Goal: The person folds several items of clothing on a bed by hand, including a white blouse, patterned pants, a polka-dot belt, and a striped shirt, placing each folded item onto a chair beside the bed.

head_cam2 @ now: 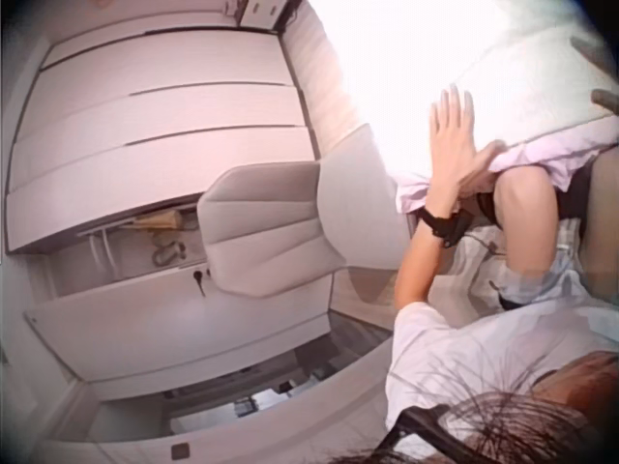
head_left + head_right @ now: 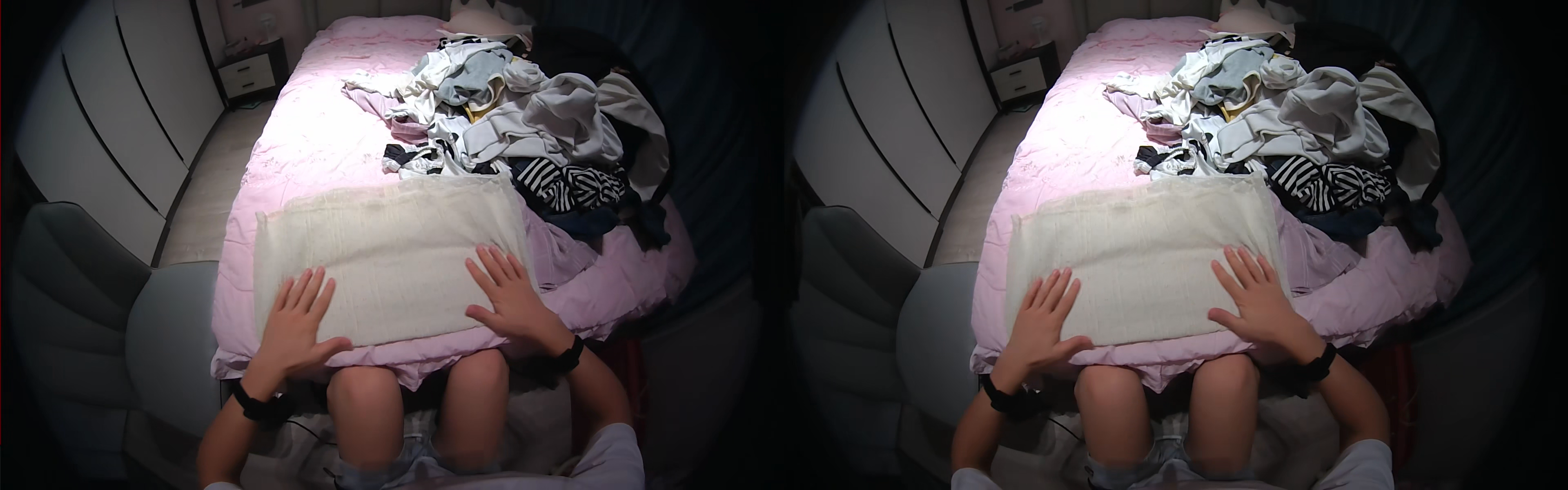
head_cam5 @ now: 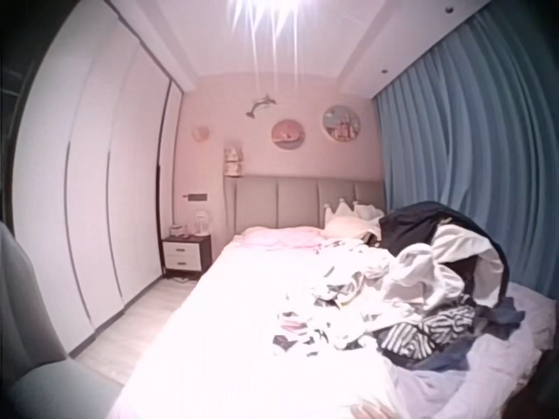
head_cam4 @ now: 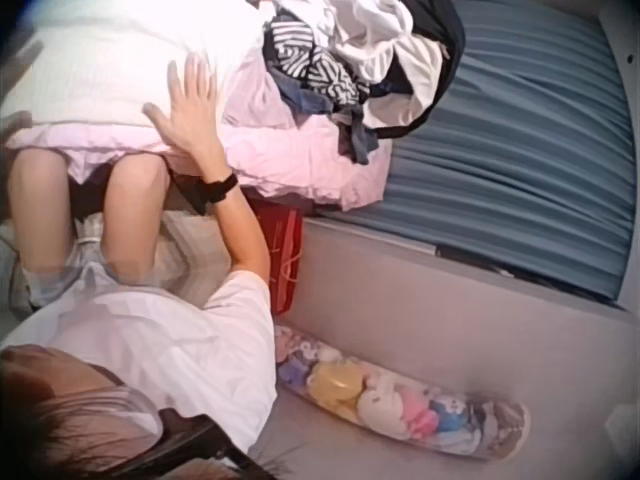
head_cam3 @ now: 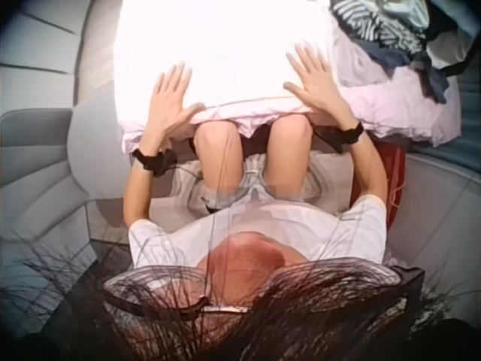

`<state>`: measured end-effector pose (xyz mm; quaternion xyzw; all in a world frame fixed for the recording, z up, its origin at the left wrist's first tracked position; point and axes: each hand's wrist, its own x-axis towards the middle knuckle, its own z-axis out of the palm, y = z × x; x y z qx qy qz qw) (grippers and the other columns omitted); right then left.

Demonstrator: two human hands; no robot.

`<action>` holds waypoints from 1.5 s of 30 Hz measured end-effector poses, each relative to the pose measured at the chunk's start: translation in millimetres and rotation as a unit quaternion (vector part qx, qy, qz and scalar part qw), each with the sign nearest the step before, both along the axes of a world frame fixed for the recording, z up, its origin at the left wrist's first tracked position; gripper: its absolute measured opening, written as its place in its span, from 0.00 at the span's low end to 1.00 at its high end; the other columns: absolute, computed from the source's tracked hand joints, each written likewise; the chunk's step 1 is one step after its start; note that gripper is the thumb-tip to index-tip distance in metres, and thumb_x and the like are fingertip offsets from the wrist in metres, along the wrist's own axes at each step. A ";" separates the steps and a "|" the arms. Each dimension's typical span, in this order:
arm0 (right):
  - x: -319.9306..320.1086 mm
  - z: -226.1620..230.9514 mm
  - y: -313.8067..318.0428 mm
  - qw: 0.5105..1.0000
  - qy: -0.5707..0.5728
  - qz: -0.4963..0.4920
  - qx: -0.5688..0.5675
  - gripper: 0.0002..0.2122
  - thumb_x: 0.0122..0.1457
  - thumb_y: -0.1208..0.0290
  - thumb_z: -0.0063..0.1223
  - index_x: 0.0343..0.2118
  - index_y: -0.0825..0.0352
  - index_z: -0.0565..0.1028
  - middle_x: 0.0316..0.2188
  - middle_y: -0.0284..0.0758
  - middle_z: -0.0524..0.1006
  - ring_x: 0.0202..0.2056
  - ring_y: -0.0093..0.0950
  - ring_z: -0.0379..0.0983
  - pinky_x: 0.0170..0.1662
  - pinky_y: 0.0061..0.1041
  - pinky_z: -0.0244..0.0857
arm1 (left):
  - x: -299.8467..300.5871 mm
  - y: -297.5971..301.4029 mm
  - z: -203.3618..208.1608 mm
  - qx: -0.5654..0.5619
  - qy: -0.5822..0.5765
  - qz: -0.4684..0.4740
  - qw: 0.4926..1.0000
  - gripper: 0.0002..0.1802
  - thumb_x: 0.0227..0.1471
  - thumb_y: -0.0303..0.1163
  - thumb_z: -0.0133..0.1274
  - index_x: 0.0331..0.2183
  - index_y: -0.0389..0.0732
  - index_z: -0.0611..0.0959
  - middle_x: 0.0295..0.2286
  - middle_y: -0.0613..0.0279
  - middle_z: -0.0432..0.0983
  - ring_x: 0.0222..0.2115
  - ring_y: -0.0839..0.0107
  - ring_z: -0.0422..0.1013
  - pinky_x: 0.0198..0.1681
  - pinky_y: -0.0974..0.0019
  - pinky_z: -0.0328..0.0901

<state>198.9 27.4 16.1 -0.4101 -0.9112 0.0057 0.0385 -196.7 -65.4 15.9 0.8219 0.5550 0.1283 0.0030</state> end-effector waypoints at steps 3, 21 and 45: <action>26.6 5.7 -3.1 1.000 0.009 0.026 -0.007 0.41 0.58 0.40 0.49 0.68 0.62 0.55 0.70 0.50 0.47 0.70 0.47 0.43 0.69 0.47 0.35 | -19.8 -17.5 4.5 0.020 0.001 -0.013 1.000 0.50 0.48 0.60 0.58 0.60 0.33 0.67 0.62 0.45 0.59 0.64 0.53 0.55 0.67 0.45 0.44; 26.6 42.8 -9.6 0.999 0.038 -0.022 0.026 0.20 0.49 0.80 0.53 0.49 0.71 0.74 0.43 0.49 0.79 0.43 0.49 0.76 0.47 0.39 0.70 | -52.6 -65.8 31.2 0.251 -0.074 0.004 0.965 0.18 0.43 0.15 0.54 0.41 0.32 0.82 0.39 0.49 0.79 0.37 0.54 0.78 0.40 0.59 0.73; -412.8 260.7 100.7 0.893 0.213 0.392 0.064 0.08 0.58 0.75 0.56 0.39 0.73 0.76 0.26 0.49 0.75 0.25 0.40 0.67 0.33 0.33 0.66 | -252.3 -305.4 192.6 0.341 -0.373 0.352 0.788 0.09 0.55 0.20 0.57 0.40 0.33 0.84 0.33 0.69 0.79 0.34 0.80 0.72 0.41 0.75 0.66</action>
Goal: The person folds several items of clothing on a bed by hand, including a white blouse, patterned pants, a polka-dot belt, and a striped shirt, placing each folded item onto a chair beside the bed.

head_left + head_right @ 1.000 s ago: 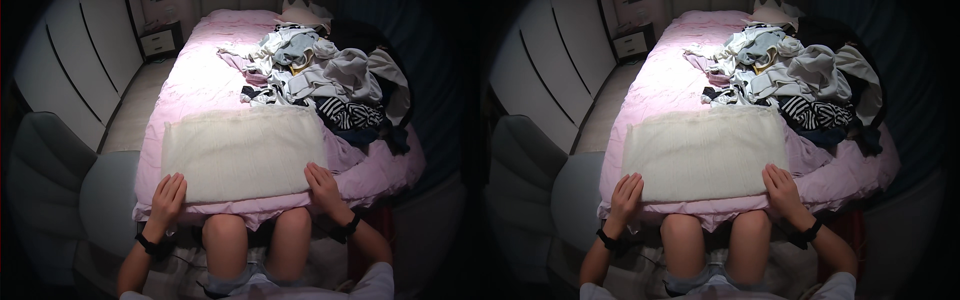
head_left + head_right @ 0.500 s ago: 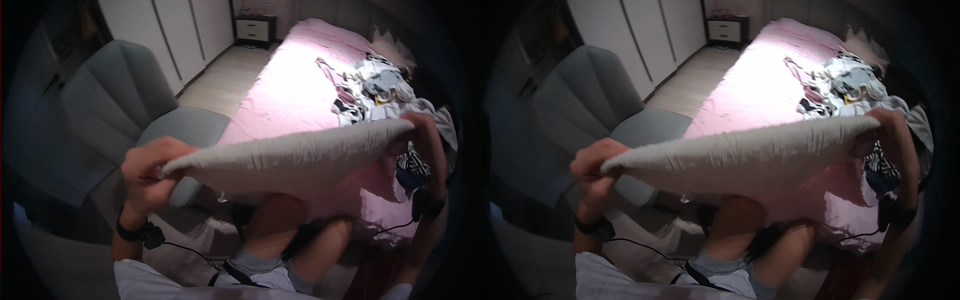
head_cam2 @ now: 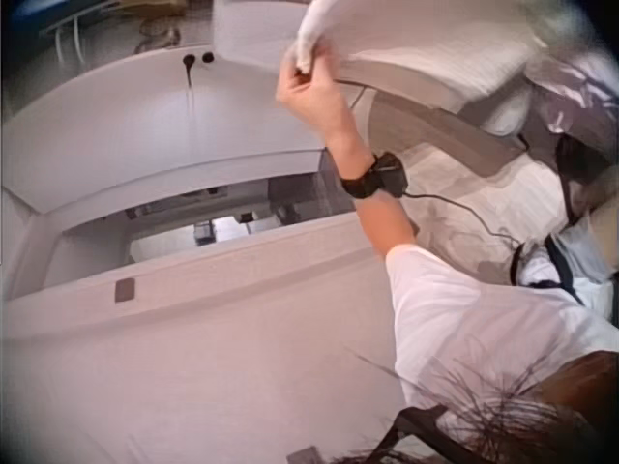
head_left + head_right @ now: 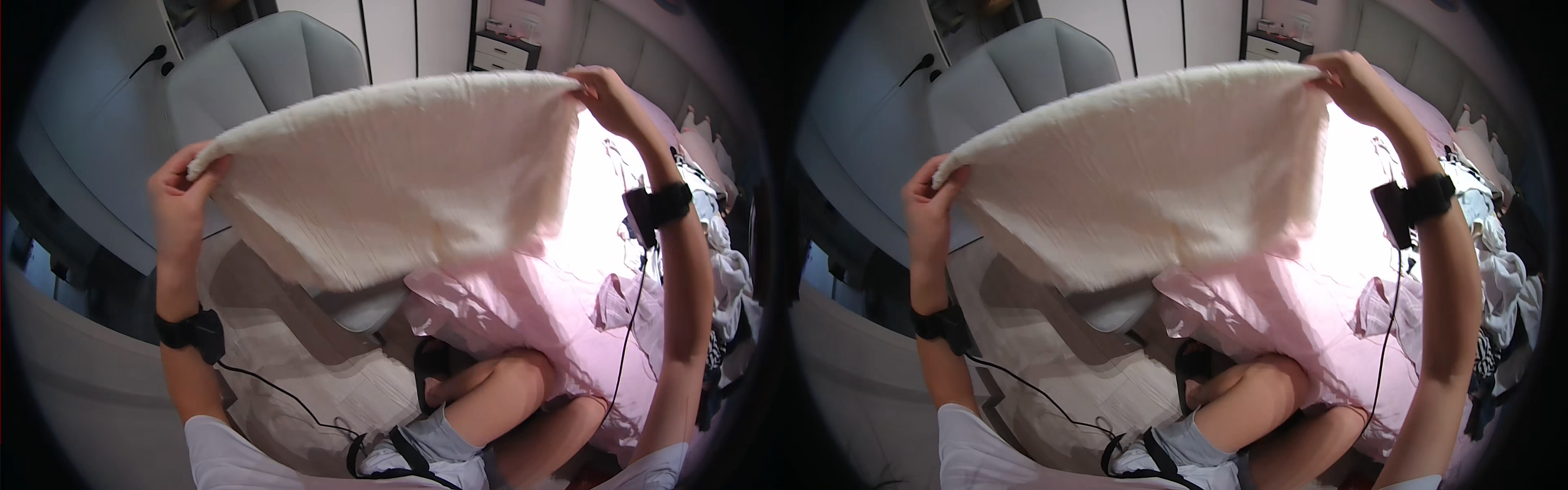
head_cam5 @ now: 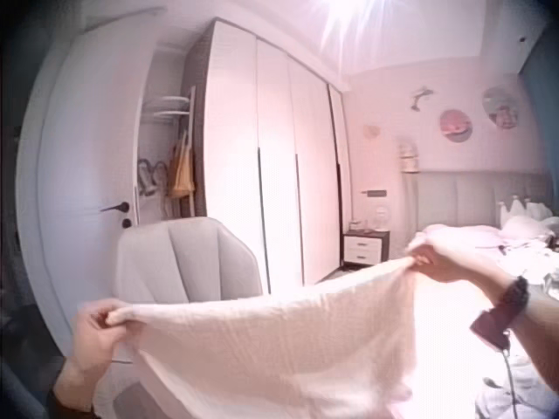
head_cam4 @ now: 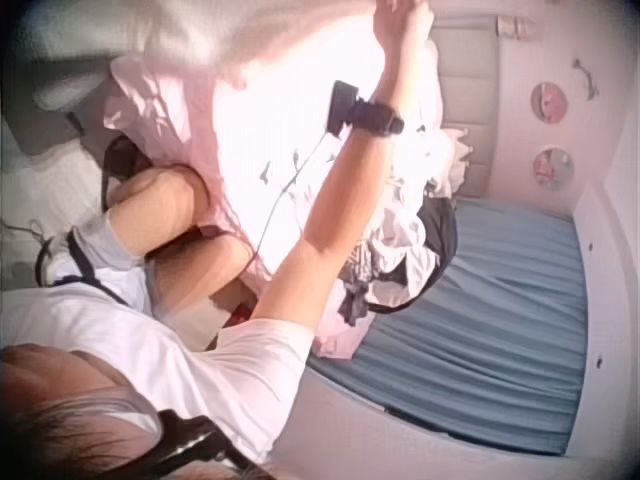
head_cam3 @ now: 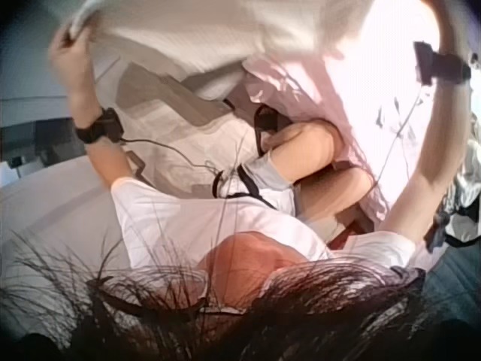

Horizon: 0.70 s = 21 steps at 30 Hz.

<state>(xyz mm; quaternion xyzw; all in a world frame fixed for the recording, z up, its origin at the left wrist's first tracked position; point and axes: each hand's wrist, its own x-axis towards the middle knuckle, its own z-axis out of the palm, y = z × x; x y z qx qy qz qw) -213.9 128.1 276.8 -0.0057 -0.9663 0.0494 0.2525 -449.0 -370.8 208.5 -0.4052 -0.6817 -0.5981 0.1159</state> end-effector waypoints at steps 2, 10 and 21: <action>-43.7 -5.0 -5.7 0.998 0.060 -0.023 0.011 0.08 0.60 0.76 0.56 0.41 0.71 0.77 0.27 0.47 0.78 0.26 0.41 0.72 0.34 0.34 0.68 | -6.1 -14.1 5.0 0.020 0.028 0.027 0.999 0.08 0.55 0.20 0.57 0.39 0.33 0.84 0.33 0.68 0.79 0.34 0.80 0.72 0.42 0.75 0.66; -151.8 -169.3 28.0 0.980 0.084 0.069 0.167 0.15 0.54 0.80 0.47 0.41 0.61 0.81 0.33 0.39 0.82 0.33 0.39 0.78 0.40 0.38 0.69 | 38.0 -21.1 -82.0 -0.159 0.260 0.099 0.947 0.20 0.39 0.13 0.53 0.38 0.34 0.85 0.37 0.51 0.82 0.35 0.60 0.79 0.40 0.65 0.72; -157.5 -317.6 -1.3 0.979 -0.172 -0.035 0.107 0.07 0.54 0.69 0.51 0.31 0.58 0.81 0.27 0.37 0.82 0.31 0.36 0.79 0.39 0.35 0.67 | 108.8 -7.8 -241.1 -0.316 0.230 -0.002 0.920 0.17 0.40 0.17 0.56 0.38 0.31 0.82 0.42 0.49 0.80 0.45 0.54 0.77 0.49 0.55 0.74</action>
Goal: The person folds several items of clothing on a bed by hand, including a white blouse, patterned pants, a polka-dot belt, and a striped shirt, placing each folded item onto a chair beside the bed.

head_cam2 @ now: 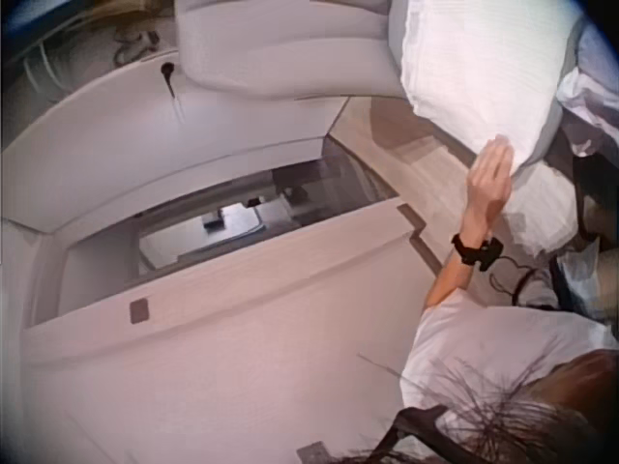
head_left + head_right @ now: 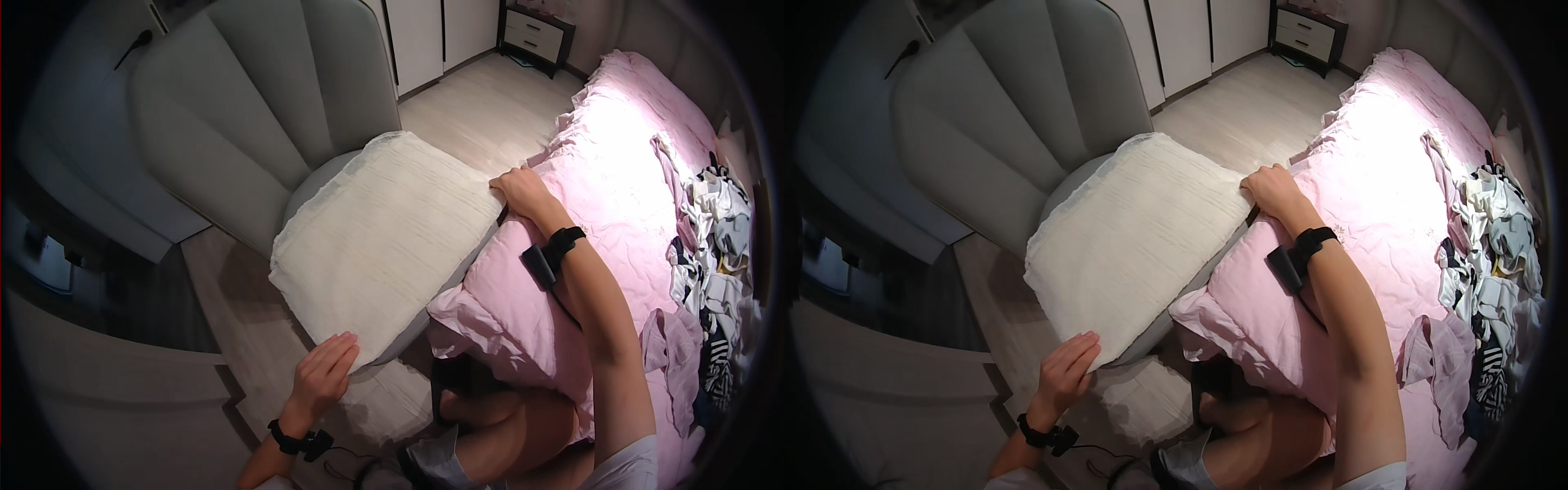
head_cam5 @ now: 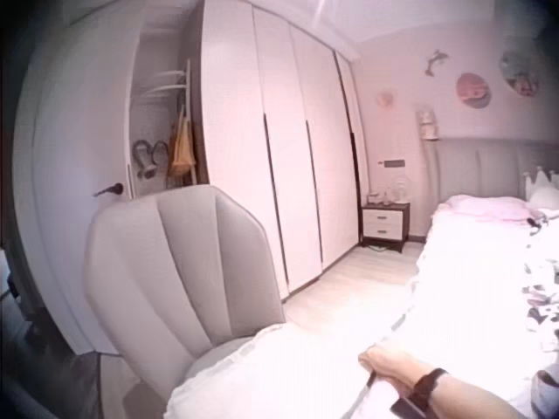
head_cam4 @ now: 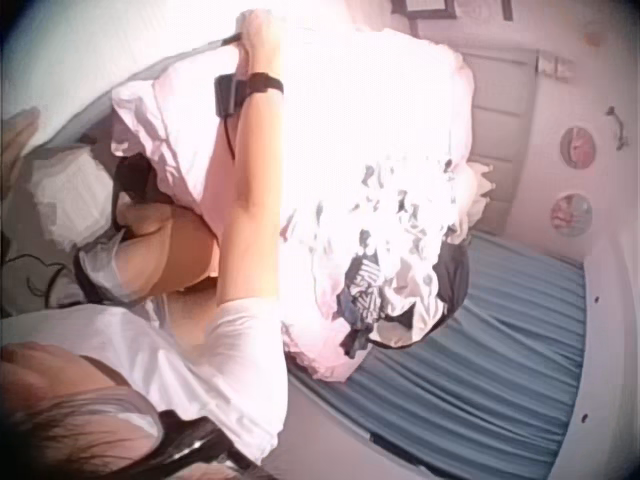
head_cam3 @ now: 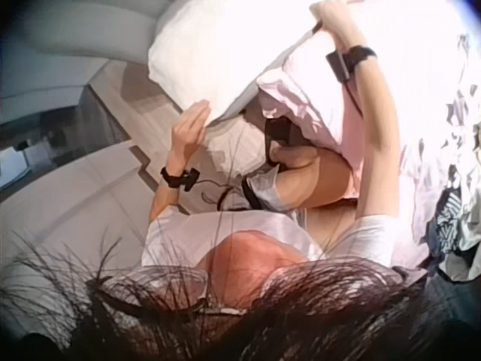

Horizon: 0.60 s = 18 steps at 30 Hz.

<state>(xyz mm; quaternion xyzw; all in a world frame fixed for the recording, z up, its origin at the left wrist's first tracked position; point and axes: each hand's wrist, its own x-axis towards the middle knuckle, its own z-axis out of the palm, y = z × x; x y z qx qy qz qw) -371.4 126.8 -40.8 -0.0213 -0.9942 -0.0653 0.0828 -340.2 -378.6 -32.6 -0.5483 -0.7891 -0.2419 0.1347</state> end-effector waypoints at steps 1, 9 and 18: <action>1.4 -0.9 -1.7 1.000 -0.008 -0.004 -0.005 0.07 0.54 0.69 0.51 0.30 0.59 0.82 0.27 0.38 0.81 0.31 0.38 0.79 0.38 0.37 0.68 | 0.8 -0.6 -0.5 -0.001 -0.004 -0.002 1.000 0.17 0.40 0.17 0.56 0.38 0.31 0.82 0.42 0.49 0.80 0.45 0.54 0.77 0.49 0.55 0.74; 8.6 13.3 -10.2 0.986 -0.136 -0.100 -0.008 0.15 0.50 0.73 0.54 0.42 0.63 0.81 0.35 0.42 0.82 0.39 0.40 0.78 0.44 0.36 0.70 | 2.1 11.5 37.4 -0.018 -0.183 0.051 0.982 0.26 0.46 0.35 0.65 0.46 0.34 0.77 0.50 0.46 0.70 0.48 0.46 0.67 0.55 0.50 0.59; 121.8 68.3 -9.7 0.986 0.044 0.004 -0.159 0.21 0.52 0.78 0.58 0.50 0.72 0.73 0.45 0.48 0.77 0.45 0.47 0.74 0.50 0.38 0.70 | -4.6 78.0 47.3 -0.151 -0.073 0.075 0.983 0.34 0.54 0.39 0.58 0.56 0.30 0.68 0.62 0.35 0.53 0.64 0.43 0.50 0.65 0.40 0.42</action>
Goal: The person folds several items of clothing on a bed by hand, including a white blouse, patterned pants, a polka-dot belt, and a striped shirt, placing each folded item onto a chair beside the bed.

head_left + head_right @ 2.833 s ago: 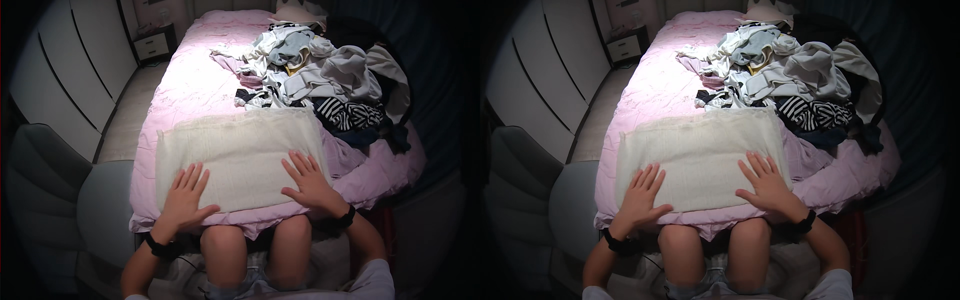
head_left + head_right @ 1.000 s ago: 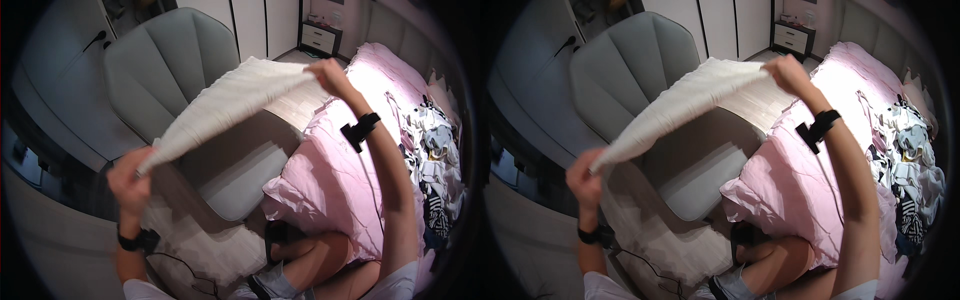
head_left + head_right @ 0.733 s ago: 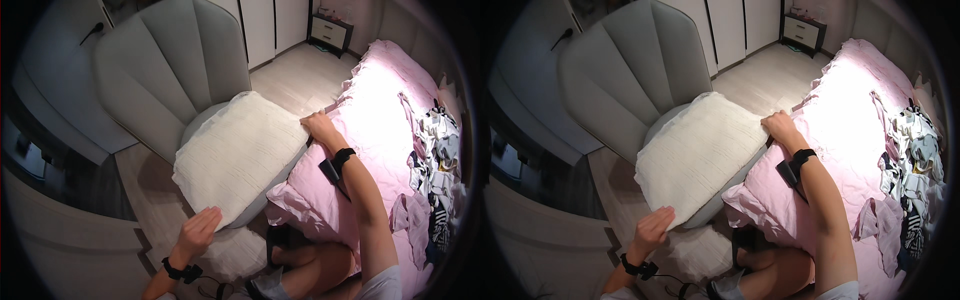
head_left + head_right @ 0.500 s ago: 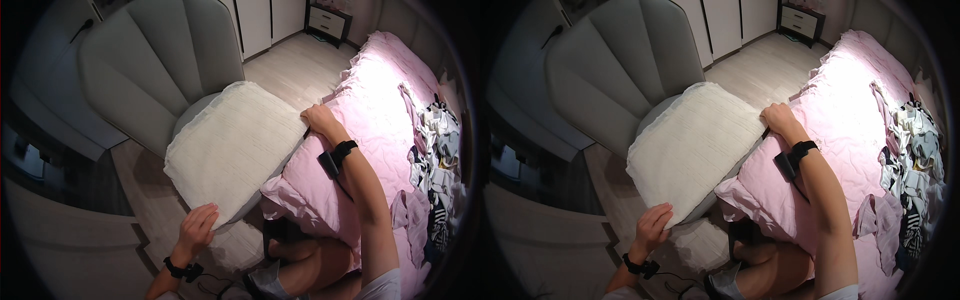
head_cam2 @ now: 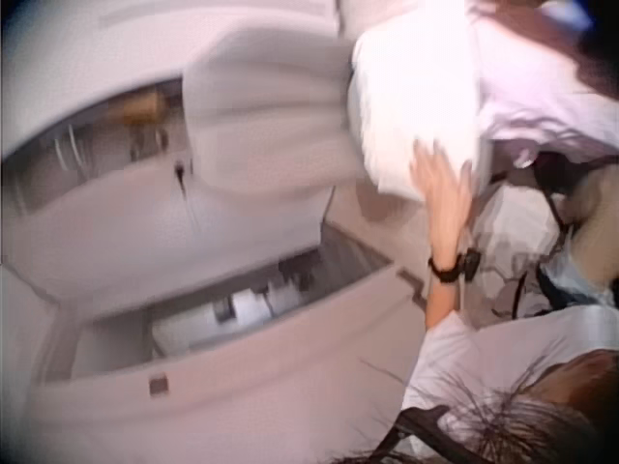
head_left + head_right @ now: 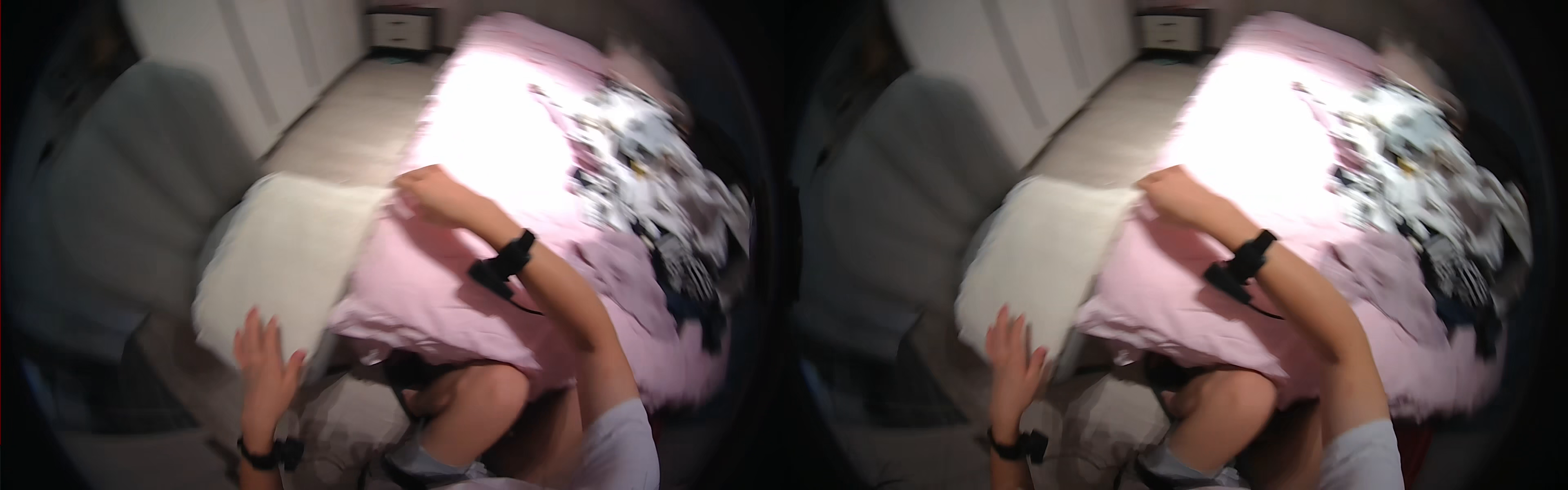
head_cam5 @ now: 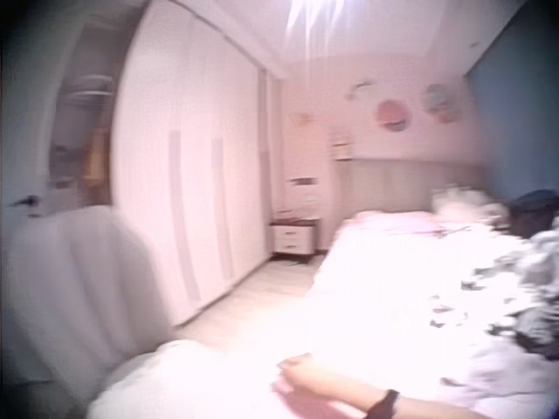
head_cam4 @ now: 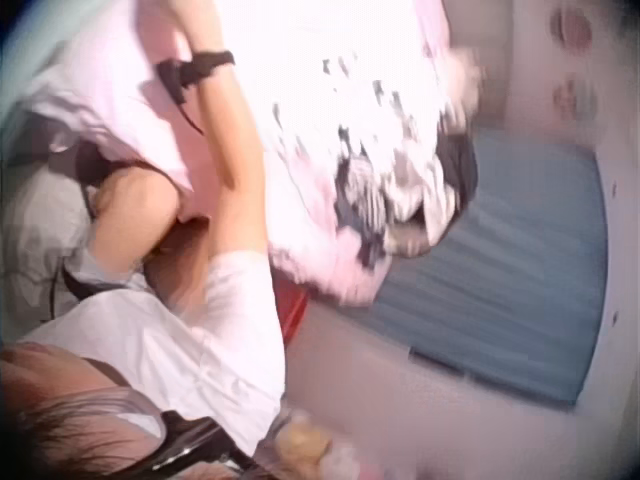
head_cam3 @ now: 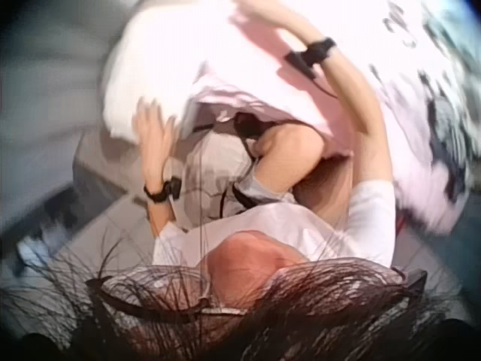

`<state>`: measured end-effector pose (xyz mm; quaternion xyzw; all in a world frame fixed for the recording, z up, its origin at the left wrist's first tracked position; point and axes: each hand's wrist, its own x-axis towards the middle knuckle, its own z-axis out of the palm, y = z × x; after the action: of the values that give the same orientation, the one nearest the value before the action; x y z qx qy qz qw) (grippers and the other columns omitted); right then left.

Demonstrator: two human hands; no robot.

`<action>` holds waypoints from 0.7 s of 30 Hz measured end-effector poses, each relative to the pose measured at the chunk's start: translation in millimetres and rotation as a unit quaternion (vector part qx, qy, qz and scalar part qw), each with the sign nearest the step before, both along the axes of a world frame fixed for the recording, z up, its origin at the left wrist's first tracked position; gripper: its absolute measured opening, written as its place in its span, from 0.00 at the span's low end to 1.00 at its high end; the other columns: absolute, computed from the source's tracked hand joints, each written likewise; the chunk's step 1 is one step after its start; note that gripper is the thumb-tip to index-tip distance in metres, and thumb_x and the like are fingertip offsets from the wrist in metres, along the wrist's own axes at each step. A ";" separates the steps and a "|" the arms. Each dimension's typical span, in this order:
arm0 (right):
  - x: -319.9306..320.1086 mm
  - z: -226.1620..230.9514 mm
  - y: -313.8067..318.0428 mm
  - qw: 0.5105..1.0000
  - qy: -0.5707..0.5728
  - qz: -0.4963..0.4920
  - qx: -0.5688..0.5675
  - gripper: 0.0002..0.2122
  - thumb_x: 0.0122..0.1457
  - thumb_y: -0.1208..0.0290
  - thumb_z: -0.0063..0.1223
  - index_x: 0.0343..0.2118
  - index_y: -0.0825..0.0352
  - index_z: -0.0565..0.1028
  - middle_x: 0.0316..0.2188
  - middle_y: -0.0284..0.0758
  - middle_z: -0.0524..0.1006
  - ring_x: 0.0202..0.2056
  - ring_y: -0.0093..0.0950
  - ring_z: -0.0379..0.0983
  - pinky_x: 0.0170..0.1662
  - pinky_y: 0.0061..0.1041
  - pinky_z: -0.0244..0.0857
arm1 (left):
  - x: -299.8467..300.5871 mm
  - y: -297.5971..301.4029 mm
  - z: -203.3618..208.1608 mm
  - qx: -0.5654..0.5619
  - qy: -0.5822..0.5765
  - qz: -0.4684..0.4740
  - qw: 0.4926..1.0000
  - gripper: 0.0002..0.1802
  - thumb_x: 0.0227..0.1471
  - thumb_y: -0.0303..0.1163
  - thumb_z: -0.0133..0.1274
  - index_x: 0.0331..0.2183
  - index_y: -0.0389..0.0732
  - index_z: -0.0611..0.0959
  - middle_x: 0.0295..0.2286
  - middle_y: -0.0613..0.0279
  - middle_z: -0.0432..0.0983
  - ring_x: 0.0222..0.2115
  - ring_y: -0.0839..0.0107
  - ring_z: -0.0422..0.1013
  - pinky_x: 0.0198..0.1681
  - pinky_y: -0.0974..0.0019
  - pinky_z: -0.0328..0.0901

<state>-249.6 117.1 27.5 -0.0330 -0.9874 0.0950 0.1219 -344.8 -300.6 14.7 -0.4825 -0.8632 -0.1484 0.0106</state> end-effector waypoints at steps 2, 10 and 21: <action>41.3 19.2 -13.8 0.999 0.013 0.014 -0.028 0.19 0.50 0.80 0.56 0.49 0.69 0.74 0.41 0.46 0.77 0.43 0.46 0.75 0.47 0.39 0.70 | 26.8 4.4 16.9 0.014 -0.052 0.003 0.999 0.28 0.56 0.34 0.55 0.55 0.33 0.70 0.64 0.44 0.52 0.63 0.44 0.51 0.65 0.47 0.46; 262.0 10.3 78.9 0.955 0.122 -0.252 -0.102 0.10 0.55 0.71 0.56 0.40 0.67 0.78 0.32 0.45 0.77 0.36 0.42 0.75 0.42 0.33 0.70 | 171.1 141.7 81.9 0.163 -0.711 -0.274 0.627 0.16 0.57 0.27 0.56 0.45 0.31 0.74 0.51 0.41 0.69 0.47 0.53 0.73 0.53 0.56 0.68; 344.8 -75.1 135.4 0.775 0.340 -0.394 -0.358 0.04 0.48 0.77 0.60 0.28 0.68 0.80 0.20 0.31 0.78 0.18 0.19 0.71 0.23 0.20 0.65 | 313.4 320.2 39.5 0.261 -0.780 -0.188 0.537 0.10 0.63 0.34 0.51 0.37 0.35 0.76 0.33 0.58 0.79 0.28 0.73 0.75 0.35 0.68 0.69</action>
<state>95.2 252.5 -47.5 -0.4265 -0.6767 0.3905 0.4557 -31.5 19.6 54.2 -0.3031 -0.3425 -0.6832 -0.5693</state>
